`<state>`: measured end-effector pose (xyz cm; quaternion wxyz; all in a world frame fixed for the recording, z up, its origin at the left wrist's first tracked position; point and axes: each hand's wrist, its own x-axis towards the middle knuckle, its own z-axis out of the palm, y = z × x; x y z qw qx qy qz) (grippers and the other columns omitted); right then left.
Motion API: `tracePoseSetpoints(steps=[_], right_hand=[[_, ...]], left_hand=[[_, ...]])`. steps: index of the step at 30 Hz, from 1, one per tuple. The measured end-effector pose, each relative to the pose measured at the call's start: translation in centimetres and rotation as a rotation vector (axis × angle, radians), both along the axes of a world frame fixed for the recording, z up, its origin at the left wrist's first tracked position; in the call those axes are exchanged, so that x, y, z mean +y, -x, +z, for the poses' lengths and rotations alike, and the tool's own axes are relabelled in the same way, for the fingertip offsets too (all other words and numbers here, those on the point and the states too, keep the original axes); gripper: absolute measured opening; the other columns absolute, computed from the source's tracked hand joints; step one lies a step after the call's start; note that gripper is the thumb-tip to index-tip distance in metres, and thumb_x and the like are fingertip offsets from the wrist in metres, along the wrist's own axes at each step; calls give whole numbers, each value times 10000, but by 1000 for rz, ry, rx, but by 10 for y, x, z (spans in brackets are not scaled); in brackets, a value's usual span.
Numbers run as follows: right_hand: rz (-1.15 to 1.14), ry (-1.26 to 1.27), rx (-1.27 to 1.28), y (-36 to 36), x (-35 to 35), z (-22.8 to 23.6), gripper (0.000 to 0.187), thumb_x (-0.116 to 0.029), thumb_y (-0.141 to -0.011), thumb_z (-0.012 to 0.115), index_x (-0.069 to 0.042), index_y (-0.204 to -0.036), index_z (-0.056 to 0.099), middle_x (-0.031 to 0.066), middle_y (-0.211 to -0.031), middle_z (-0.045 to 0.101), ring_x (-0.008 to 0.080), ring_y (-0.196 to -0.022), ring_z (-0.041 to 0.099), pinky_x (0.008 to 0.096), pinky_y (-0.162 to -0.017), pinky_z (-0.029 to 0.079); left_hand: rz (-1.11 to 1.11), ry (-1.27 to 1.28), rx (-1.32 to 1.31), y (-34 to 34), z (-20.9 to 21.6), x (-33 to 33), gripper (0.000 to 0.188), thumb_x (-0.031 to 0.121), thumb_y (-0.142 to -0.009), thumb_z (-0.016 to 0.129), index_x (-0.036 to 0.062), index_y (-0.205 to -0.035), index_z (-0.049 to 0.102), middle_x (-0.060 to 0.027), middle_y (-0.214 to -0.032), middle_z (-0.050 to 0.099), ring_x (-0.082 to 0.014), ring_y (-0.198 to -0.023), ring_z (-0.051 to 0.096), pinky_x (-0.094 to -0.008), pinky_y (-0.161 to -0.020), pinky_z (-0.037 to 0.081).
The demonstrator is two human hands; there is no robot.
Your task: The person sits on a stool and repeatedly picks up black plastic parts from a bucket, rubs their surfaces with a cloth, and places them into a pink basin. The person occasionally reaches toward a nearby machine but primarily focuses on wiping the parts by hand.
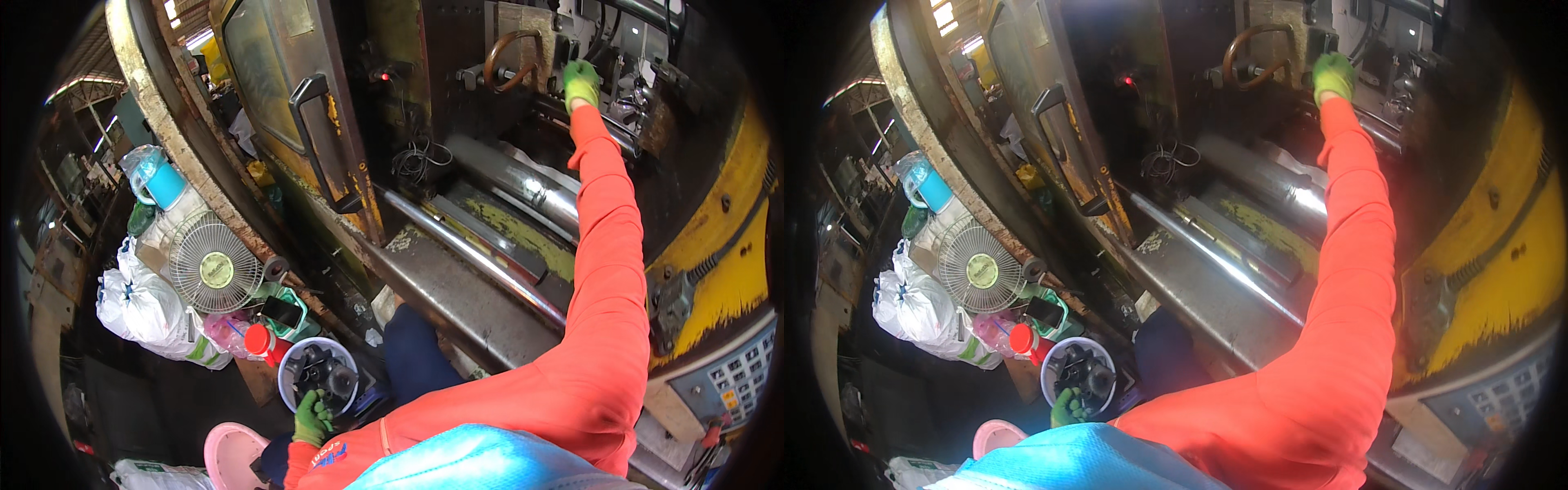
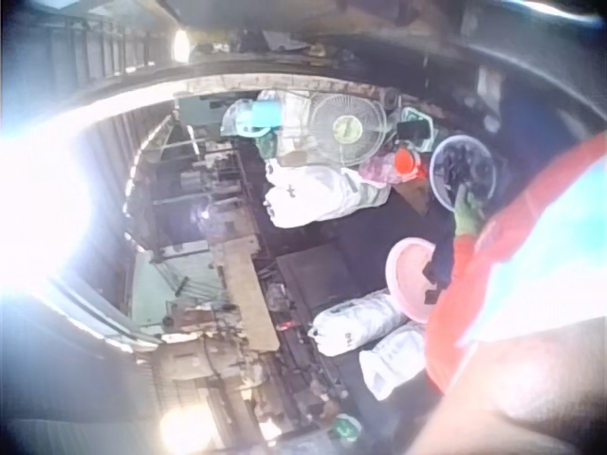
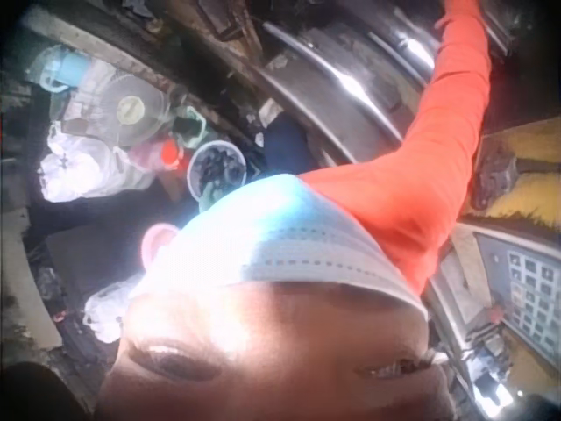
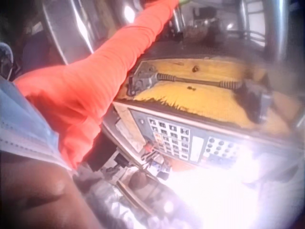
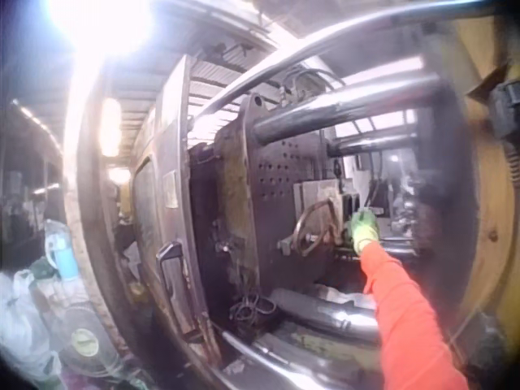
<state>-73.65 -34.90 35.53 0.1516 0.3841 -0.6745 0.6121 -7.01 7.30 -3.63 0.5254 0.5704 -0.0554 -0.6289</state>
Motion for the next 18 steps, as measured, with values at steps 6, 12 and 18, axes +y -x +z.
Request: tracePoseSetpoints(steps=[6, 12, 18], right_hand=[[-77, -267, 120, 54, -54, 2, 459, -326, -870, 456, -75, -1195, 662, 201, -1248, 618, 379, -1167, 584, 457, -989, 456], [-197, -507, 299, 54, -63, 18, 391, -253, -918, 424, -55, -1090, 714, 216, -1145, 664, 394, -1075, 638, 499, -894, 501], [-245, 128, 322, 62, -35, -4, 439, -324, -926, 453, 16, -1090, 678, 264, -1095, 655, 412, -1084, 605, 470, -948, 461]], left_hand=[[-241, 124, 30, 10, 50, -42, 257, 315, -957, 564, 78, -1046, 612, 61, -596, 443, -89, -480, 416, -282, -504, 412], [-258, 0, -4, 45, 65, -40, 272, 274, -933, 588, 35, -1056, 634, 52, -589, 437, -94, -478, 411, -273, -504, 404], [-221, 159, -106, 55, 70, -29, 156, 253, -904, 610, 98, -894, 622, 36, -605, 469, -86, -499, 432, -253, -480, 375]])
